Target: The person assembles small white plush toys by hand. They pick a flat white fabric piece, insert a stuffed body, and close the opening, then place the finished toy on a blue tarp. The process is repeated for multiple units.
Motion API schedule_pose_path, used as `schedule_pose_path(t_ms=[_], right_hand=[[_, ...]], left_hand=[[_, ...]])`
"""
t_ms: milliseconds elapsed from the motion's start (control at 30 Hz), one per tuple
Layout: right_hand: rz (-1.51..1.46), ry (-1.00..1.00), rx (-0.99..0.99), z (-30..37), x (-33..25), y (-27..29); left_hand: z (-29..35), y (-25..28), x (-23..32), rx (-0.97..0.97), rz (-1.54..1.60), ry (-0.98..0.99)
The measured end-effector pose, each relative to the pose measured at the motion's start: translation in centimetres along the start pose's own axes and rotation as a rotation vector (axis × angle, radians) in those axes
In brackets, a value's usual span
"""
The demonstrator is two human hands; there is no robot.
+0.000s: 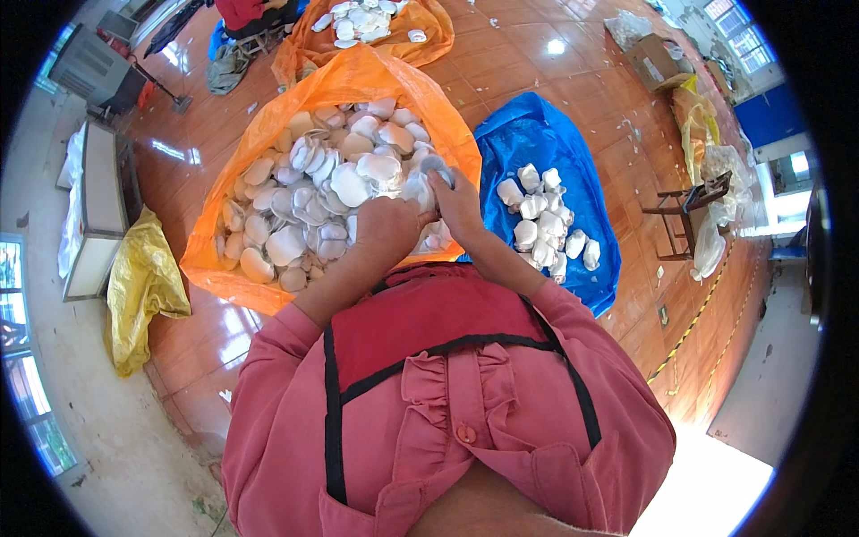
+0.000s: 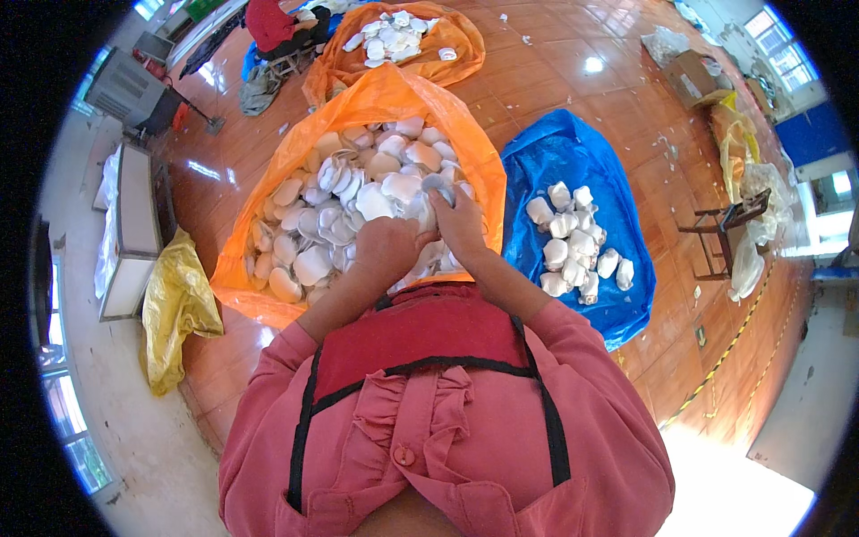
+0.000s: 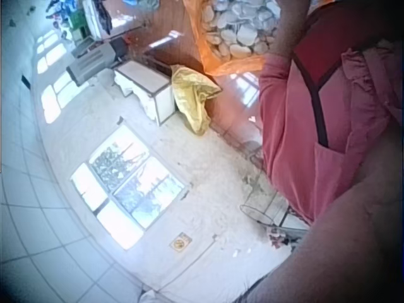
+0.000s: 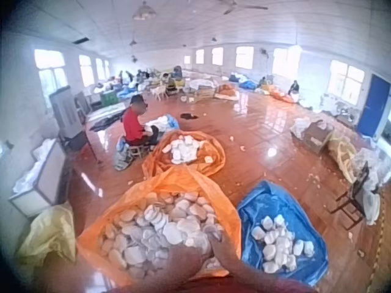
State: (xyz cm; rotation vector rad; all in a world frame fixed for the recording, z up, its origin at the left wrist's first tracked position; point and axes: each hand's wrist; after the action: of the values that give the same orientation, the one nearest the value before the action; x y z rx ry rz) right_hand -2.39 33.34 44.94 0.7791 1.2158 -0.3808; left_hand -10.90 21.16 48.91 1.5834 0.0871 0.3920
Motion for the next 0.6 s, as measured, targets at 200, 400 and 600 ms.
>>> schedule_pose_path(t_ms=[200, 400, 600], right_hand=[[-0.163, -0.086, -0.090, 1.4, -1.3, 0.9], [-0.402, -0.125, -0.134, 2.8, -1.9, 1.7], [-0.509, -0.169, -0.088, 2.9, -1.3, 1.0]], left_hand=[[-0.3, 0.2, -2.4, 0.038, 0.189, -0.363], [0.2, 1.2, -3.1, 0.023, 0.209, -0.588], [-0.1, 1.1, -4.2, 0.008, 0.337, -0.627]])
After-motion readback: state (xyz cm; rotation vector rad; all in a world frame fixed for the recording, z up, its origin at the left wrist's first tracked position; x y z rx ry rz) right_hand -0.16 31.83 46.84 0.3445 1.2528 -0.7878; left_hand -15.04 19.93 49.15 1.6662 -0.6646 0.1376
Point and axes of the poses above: each hand's wrist, its own z-axis away from the middle knuckle, its own y-axis out of the back of the hand, x = y × z, and after that the axes turned 10 degrees about -x, right-handed
